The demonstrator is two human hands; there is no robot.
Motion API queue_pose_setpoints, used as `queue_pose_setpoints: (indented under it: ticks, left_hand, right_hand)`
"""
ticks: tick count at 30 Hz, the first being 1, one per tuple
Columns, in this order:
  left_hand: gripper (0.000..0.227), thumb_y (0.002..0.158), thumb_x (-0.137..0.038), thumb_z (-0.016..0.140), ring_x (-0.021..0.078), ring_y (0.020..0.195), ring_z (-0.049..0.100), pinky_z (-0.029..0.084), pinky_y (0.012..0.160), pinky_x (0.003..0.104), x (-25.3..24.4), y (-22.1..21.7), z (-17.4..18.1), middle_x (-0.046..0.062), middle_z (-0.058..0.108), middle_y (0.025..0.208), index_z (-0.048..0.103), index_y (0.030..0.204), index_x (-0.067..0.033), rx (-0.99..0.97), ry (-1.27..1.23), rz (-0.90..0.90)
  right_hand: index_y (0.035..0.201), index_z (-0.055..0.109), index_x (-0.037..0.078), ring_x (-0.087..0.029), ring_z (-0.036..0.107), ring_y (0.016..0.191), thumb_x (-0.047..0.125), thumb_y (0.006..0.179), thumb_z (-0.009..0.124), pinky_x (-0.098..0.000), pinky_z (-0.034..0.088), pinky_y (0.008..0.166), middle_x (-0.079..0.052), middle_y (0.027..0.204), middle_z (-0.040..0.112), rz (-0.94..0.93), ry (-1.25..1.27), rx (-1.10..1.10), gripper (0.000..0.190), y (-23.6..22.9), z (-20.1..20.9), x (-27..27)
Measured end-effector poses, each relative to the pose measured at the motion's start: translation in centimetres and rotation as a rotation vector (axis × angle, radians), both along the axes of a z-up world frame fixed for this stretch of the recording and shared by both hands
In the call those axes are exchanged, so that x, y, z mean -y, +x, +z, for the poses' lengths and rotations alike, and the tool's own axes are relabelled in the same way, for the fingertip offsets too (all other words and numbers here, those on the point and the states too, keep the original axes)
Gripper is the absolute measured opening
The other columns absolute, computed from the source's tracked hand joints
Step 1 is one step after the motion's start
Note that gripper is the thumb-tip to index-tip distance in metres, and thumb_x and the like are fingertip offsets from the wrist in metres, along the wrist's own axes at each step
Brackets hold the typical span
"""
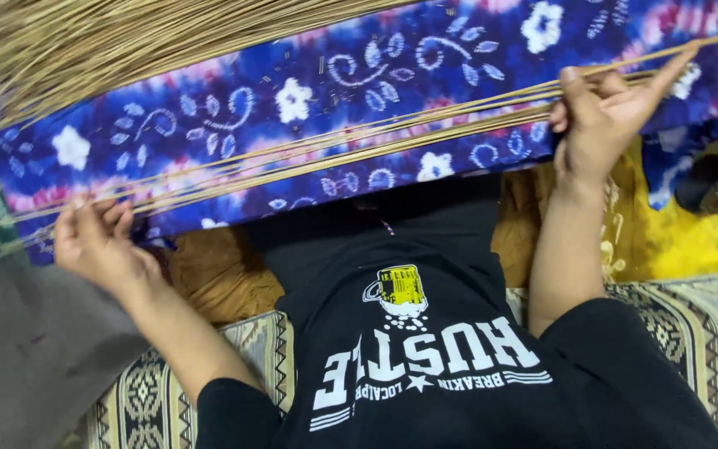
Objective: Tying bundles of thin bamboo sticks together using a thin string at a fast, expert pace.
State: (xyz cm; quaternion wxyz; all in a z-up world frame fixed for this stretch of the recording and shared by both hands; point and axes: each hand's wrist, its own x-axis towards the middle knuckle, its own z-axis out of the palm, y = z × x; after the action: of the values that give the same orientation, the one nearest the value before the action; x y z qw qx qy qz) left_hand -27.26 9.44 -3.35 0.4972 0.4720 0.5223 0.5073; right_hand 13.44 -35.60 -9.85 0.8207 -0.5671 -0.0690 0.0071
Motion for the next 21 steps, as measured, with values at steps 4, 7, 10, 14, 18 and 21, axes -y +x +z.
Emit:
queue_pose_setpoints:
  ticks: [4, 7, 10, 14, 18, 21]
  left_hand:
    - [0.023, 0.107, -0.022, 0.067, 0.0088, 0.061, 0.068, 0.062, 0.056, 0.018, 1.1, 0.4, 1.6, 0.004, 0.069, 0.075, 0.069, 0.089, -0.0081, -0.092, 0.030, -0.050]
    - [0.021, 0.104, -0.025, 0.070, 0.0098, 0.061, 0.069, 0.062, 0.056, 0.019, 1.2, 0.5, 1.4, 0.005, 0.069, 0.075, 0.069, 0.090, -0.0088, -0.076, -0.006, -0.022]
    - [0.021, 0.104, -0.023, 0.071, 0.0099, 0.060, 0.068, 0.059, 0.055, 0.019, 1.3, 0.9, 0.9, 0.005, 0.071, 0.075, 0.069, 0.089, -0.0088, -0.059, -0.019, -0.053]
    - [0.021, 0.105, -0.018, 0.071, 0.0126, 0.054, 0.066, 0.055, 0.049, 0.020, 1.4, 1.1, 0.0, 0.008, 0.068, 0.070, 0.068, 0.088, -0.0076, -0.049, -0.021, -0.068]
    - [0.026, 0.108, -0.017, 0.069, 0.0145, 0.050, 0.062, 0.052, 0.045, 0.023, 1.5, 1.0, -0.8, 0.009, 0.066, 0.067, 0.066, 0.084, -0.0064, -0.124, 0.011, -0.126]
    - [0.032, 0.111, -0.021, 0.067, 0.0135, 0.046, 0.058, 0.048, 0.043, 0.024, 2.2, 1.2, -0.5, 0.008, 0.064, 0.064, 0.063, 0.082, -0.0083, -0.210, 0.052, -0.164]
  right_hand:
    - [0.168, -0.010, 0.042, -0.017, 0.064, 0.054, -0.006, 0.110, 0.096, -0.0287, 0.060, 0.053, -0.020, 0.098, 0.085, -0.027, -0.124, -0.074, 0.129, -3.3, 5.3, -2.2]
    - [0.155, 0.047, -0.003, -0.013, 0.059, 0.054, -0.002, 0.112, 0.075, -0.0224, 0.047, 0.046, -0.007, 0.081, 0.062, 0.096, -0.356, 0.071, 0.051, -4.2, 6.8, -3.3]
    - [0.123, 0.066, -0.005, -0.012, 0.061, 0.055, 0.007, 0.113, 0.072, -0.0186, 0.046, 0.044, -0.009, 0.087, 0.066, 0.114, -0.434, 0.128, 0.018, -4.8, 7.5, -3.6]
    - [0.117, 0.067, -0.002, -0.009, 0.064, 0.058, 0.003, 0.112, 0.069, -0.0158, 0.047, 0.047, -0.014, 0.093, 0.073, 0.227, -0.555, 0.036, 0.007, -4.9, 8.1, -3.6]
    - [0.114, 0.070, -0.001, -0.008, 0.058, 0.053, 0.004, 0.111, 0.069, -0.0161, 0.047, 0.048, -0.010, 0.086, 0.072, 0.296, -0.687, 0.014, 0.006, -4.8, 8.9, -4.0]
    - [0.122, 0.068, -0.004, -0.011, 0.059, 0.054, 0.006, 0.111, 0.072, -0.0190, 0.049, 0.047, -0.010, 0.082, 0.069, 0.293, -0.691, 0.034, 0.016, -4.7, 8.5, -3.8]
